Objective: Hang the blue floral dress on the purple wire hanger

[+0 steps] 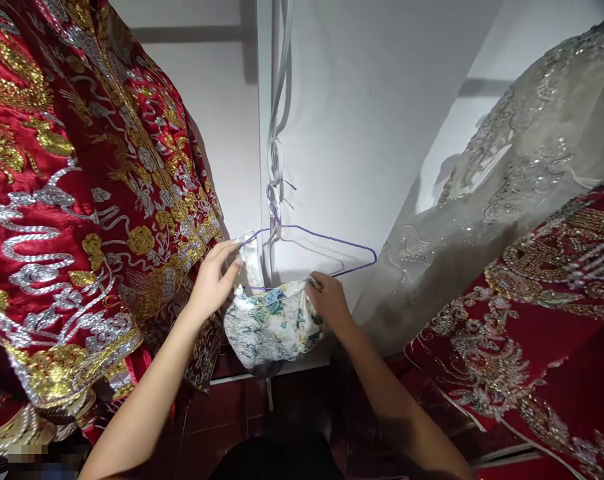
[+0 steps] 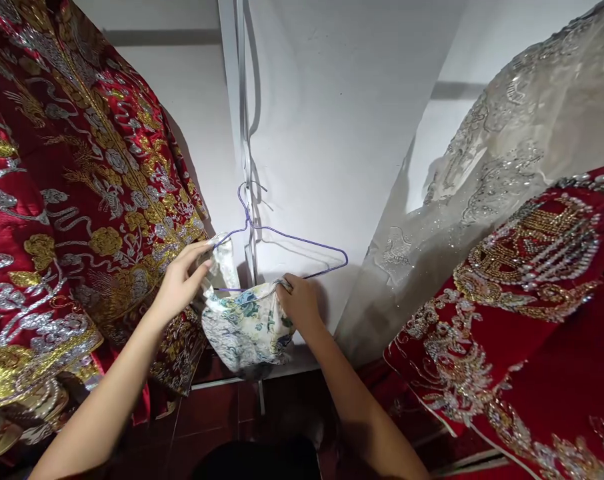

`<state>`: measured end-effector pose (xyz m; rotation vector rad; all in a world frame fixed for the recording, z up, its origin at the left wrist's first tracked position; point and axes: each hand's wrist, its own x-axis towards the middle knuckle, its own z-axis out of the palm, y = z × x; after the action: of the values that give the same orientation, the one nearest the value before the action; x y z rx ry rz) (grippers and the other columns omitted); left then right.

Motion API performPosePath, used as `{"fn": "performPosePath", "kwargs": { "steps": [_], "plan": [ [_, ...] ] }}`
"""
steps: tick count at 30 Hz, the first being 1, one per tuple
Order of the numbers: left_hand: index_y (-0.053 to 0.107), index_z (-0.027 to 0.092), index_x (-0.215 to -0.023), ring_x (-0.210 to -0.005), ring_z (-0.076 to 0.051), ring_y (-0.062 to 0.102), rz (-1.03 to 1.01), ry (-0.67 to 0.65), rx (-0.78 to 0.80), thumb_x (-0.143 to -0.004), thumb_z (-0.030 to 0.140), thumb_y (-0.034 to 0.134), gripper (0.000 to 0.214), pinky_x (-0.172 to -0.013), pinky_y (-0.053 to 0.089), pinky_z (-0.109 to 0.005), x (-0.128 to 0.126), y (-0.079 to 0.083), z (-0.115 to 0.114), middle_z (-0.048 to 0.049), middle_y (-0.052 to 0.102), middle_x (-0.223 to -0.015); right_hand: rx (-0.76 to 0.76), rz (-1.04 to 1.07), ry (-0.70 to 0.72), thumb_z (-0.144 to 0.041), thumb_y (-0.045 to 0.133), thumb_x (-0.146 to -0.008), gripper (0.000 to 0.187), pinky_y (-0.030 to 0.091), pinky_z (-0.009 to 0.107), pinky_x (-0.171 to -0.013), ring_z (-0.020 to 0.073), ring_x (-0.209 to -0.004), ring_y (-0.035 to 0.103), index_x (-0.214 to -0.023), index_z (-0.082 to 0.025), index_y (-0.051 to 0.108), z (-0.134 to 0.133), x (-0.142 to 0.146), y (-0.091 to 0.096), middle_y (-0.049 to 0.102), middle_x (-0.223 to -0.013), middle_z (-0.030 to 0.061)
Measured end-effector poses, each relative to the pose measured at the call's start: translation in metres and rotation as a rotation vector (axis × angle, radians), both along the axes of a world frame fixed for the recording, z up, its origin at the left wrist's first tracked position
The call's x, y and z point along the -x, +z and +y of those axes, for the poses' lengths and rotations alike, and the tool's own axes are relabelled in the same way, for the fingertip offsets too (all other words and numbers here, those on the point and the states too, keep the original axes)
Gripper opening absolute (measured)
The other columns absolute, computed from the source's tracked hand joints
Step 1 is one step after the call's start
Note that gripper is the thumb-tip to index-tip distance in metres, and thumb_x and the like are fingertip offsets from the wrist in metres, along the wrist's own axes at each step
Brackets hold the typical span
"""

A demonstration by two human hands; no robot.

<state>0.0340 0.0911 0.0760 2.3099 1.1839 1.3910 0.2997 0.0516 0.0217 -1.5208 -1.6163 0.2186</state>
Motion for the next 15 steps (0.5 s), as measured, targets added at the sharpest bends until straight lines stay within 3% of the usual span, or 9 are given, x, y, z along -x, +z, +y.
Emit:
{"fn": "performPosePath", "kwargs": {
  "steps": [3,6,8,11,13,15],
  "plan": [
    [0.061,0.019,-0.123,-0.115,-0.025,0.060,-0.006,-0.024,0.027,-0.095,0.036,0.051,0.034,-0.102,0.044,-0.039,-0.017,0.005,0.026,-0.0089,0.063,-0.126,-0.023,0.042,0.048,-0.018,0.046,-0.075,0.024,0.019,0.029,-0.055,0.0123,-0.054,0.027,-0.058,-0.021,0.029,-0.005,0.009,-0.002,0.027,-0.054,-0.0049],
    [0.063,0.019,-0.113,-0.092,-0.022,0.064,-0.045,-0.045,0.056,-0.097,0.037,0.046,0.030,-0.086,0.048,-0.033,-0.025,0.003,0.045,-0.0060,0.070,-0.102,-0.035,0.144,0.123,-0.017,0.045,-0.075,0.012,0.027,0.026,-0.054,0.0126,-0.056,0.038,-0.075,-0.022,0.056,-0.016,0.005,0.003,0.043,-0.059,-0.0047],
    [0.066,0.018,-0.106,-0.092,-0.022,0.065,-0.046,-0.081,0.030,-0.099,0.036,0.043,0.030,-0.084,0.047,-0.031,-0.024,0.002,0.051,-0.0058,0.070,-0.098,-0.098,0.230,0.074,-0.017,0.047,-0.077,0.040,0.031,0.025,-0.053,0.0128,-0.054,0.042,-0.113,-0.024,0.063,-0.024,-0.006,0.010,0.054,-0.066,-0.0045],
    [0.069,0.018,-0.100,-0.096,-0.022,0.064,-0.003,-0.094,-0.033,-0.099,0.035,0.043,0.031,-0.085,0.045,-0.031,-0.018,0.003,0.049,-0.0068,0.070,-0.099,-0.209,0.283,-0.130,-0.022,0.052,-0.080,0.068,0.036,0.026,-0.052,0.0136,-0.052,0.042,-0.147,-0.025,0.042,-0.029,-0.033,0.027,0.062,-0.073,-0.0029],
    [0.068,0.019,-0.101,-0.095,-0.022,0.063,0.035,-0.091,-0.052,-0.099,0.036,0.042,0.031,-0.083,0.045,-0.031,-0.014,0.008,0.044,-0.0067,0.069,-0.098,-0.207,0.224,-0.205,-0.025,0.056,-0.078,0.071,0.043,0.028,-0.058,0.0158,-0.059,0.051,-0.148,-0.023,0.044,-0.022,-0.057,0.044,0.066,-0.077,-0.0004],
    [0.067,0.019,-0.100,-0.094,-0.022,0.062,0.069,-0.090,-0.061,-0.100,0.036,0.041,0.031,-0.081,0.044,-0.030,-0.012,0.013,0.040,-0.0064,0.068,-0.097,-0.161,0.128,-0.178,-0.027,0.059,-0.076,0.054,0.047,0.030,-0.068,0.0190,-0.072,0.060,-0.130,-0.020,0.065,-0.011,-0.084,0.064,0.069,-0.083,0.0032]
  ]
}}
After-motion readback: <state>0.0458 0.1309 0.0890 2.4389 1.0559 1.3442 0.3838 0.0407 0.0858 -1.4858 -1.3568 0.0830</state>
